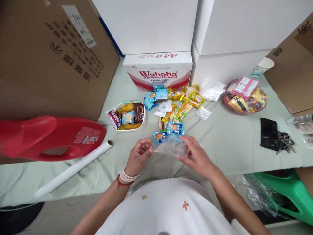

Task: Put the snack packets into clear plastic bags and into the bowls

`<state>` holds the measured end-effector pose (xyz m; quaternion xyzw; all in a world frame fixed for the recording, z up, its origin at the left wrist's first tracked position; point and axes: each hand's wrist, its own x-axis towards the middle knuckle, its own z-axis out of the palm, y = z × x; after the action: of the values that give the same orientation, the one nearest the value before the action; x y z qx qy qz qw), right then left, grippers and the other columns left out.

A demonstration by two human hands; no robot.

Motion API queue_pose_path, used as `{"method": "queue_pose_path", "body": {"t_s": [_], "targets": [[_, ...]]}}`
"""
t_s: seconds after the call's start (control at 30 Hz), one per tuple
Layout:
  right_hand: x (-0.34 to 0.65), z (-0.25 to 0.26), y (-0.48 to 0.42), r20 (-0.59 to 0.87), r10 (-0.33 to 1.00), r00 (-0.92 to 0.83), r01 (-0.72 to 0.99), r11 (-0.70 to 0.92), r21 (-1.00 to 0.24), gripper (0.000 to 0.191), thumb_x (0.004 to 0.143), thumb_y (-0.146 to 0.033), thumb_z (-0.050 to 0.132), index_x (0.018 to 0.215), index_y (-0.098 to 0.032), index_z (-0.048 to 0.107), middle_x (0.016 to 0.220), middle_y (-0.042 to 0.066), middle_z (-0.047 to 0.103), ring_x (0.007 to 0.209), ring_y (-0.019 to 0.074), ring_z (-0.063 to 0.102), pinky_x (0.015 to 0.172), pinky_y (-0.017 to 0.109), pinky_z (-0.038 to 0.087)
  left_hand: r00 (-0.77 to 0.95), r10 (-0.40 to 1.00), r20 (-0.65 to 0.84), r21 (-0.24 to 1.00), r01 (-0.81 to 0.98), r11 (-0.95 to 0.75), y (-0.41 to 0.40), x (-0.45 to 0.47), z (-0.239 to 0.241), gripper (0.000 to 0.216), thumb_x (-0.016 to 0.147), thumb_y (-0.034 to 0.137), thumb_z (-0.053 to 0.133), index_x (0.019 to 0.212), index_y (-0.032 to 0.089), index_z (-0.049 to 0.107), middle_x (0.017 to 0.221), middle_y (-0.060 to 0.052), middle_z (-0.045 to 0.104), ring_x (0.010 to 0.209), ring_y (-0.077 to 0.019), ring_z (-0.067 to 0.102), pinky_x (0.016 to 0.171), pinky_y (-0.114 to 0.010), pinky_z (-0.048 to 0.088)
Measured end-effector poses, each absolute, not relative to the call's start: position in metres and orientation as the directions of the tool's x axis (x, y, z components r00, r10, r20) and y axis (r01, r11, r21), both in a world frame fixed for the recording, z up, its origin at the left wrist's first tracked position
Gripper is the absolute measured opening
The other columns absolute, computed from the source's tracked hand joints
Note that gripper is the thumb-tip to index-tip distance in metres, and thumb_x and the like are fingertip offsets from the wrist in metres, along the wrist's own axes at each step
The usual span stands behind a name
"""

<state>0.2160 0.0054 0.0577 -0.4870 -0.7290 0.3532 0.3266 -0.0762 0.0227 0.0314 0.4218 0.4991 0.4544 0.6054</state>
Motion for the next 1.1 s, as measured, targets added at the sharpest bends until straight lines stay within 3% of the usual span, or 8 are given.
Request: {"method": "queue_pose_path", "body": {"t_s": [0.17, 0.3, 0.47, 0.53, 0.6, 0.67, 0.83, 1.1], "targets": [[0.166, 0.047, 0.035, 0.174, 0.884, -0.434, 0.422, 0.37, -0.828, 0.027, 0.1, -0.017, 0.052, 0.118, -0.026, 0.07, 0.099, 0.006, 0.068, 0.082, 0.0177, 0.066, 0.075, 0.032, 0.056, -0.043, 0.987, -0.158, 0.984, -0.085, 0.154, 0.019, -0.086, 0.039, 0.039, 0.082, 0.038, 0.082, 0.114, 0.022, 0.066, 0.085, 0.001, 0.062, 0.073, -0.011, 0.055, 0.068, -0.022, 0.045], [0.172, 0.067, 0.043, 0.255, 0.888, -0.383, 0.318, 0.386, -0.866, 0.02, 0.101, -0.017, 0.051, 0.104, -0.025, 0.07, 0.107, 0.008, 0.065, 0.091, 0.0176, 0.065, 0.077, 0.031, 0.053, -0.161, 0.981, -0.106, 0.994, -0.034, 0.102, 0.008, -0.099, 0.039, 0.035, 0.083, 0.033, 0.08, 0.113, 0.023, 0.066, 0.086, 0.001, 0.063, 0.074, -0.011, 0.057, 0.069, -0.022, 0.046], [0.165, 0.06, 0.043, -0.024, 0.877, -0.481, 0.229, 0.099, -0.968, 0.049, 0.092, -0.03, 0.07, 0.138, -0.031, 0.056, 0.147, 0.011, 0.051, 0.075, 0.0119, 0.059, 0.064, 0.028, 0.053, -0.164, 0.984, -0.075, 0.996, -0.063, 0.065, -0.003, -0.095, 0.031, 0.027, 0.081, 0.03, 0.079, 0.105, 0.022, 0.068, 0.084, 0.001, 0.063, 0.08, -0.0126, 0.06, 0.078, -0.024, 0.049], [0.158, 0.046, 0.046, -0.171, 0.831, -0.529, 0.301, -0.004, -0.954, 0.07, 0.086, -0.028, 0.075, 0.15, -0.027, 0.046, 0.126, 0.009, 0.065, 0.07, 0.0119, 0.058, 0.062, 0.026, 0.051, -0.182, 0.98, -0.087, 0.991, -0.114, 0.066, 0.0, -0.091, 0.028, 0.021, 0.079, 0.028, 0.078, 0.096, 0.022, 0.067, 0.09, -0.001, 0.067, 0.089, -0.0144, 0.064, 0.085, -0.027, 0.05], [0.153, 0.04, 0.05, -0.218, 0.802, -0.556, 0.38, 0.013, -0.925, 0.047, 0.088, -0.024, 0.07, 0.134, -0.021, 0.062, 0.095, 0.003, 0.07, 0.067, 0.0126, 0.059, 0.064, 0.026, 0.05, -0.22, 0.969, -0.112, 0.982, -0.171, 0.075, 0.008, -0.088, 0.028, 0.018, 0.077, 0.027, 0.077, 0.086, 0.021, 0.063, 0.097, -0.004, 0.07, 0.101, -0.0178, 0.067, 0.094, -0.032, 0.05], [0.154, 0.048, 0.051, -0.102, 0.835, -0.54, 0.412, 0.157, -0.897, 0.019, 0.094, -0.021, 0.061, 0.108, -0.019, 0.073, 0.088, 0.004, 0.07, 0.075, 0.0152, 0.063, 0.071, 0.027, 0.052, -0.243, 0.962, -0.128, 0.974, -0.212, 0.076, 0.016, -0.083, 0.034, 0.019, 0.075, 0.025, 0.076, 0.079, 0.021, 0.058, 0.096, -0.004, 0.072, 0.108, -0.0209, 0.068, 0.099, -0.037, 0.05], [0.178, 0.091, 0.024, 0.372, 0.867, -0.33, 0.623, 0.497, -0.604, 0.027, 0.1, -0.021, 0.052, 0.111, -0.029, 0.076, 0.117, 0.009, 0.07, 0.079, 0.0156, 0.062, 0.076, 0.03, 0.052, -0.302, 0.951, 0.06, 0.99, -0.106, -0.096, 0.023, -0.069, 0.064, 0.016, 0.08, 0.024, 0.073, 0.085, 0.024, 0.058, 0.078, 0.002, 0.062, 0.091, -0.0218, 0.072, 0.093, -0.043, 0.054], [0.22, 0.025, -0.041, 0.297, 0.875, -0.382, 0.684, 0.484, -0.546, 0.031, 0.096, -0.01, 0.047, 0.099, -0.024, 0.075, 0.109, 0.009, 0.071, 0.085, 0.0192, 0.062, 0.071, 0.033, 0.056, 0.32, 0.939, 0.128, 0.902, 0.356, -0.244, -0.001, -0.079, 0.036, 0.017, 0.076, 0.011, 0.063, 0.08, 0.026, 0.07, 0.08, -0.005, 0.068, 0.106, -0.0298, 0.064, 0.098, -0.049, 0.048]]}}
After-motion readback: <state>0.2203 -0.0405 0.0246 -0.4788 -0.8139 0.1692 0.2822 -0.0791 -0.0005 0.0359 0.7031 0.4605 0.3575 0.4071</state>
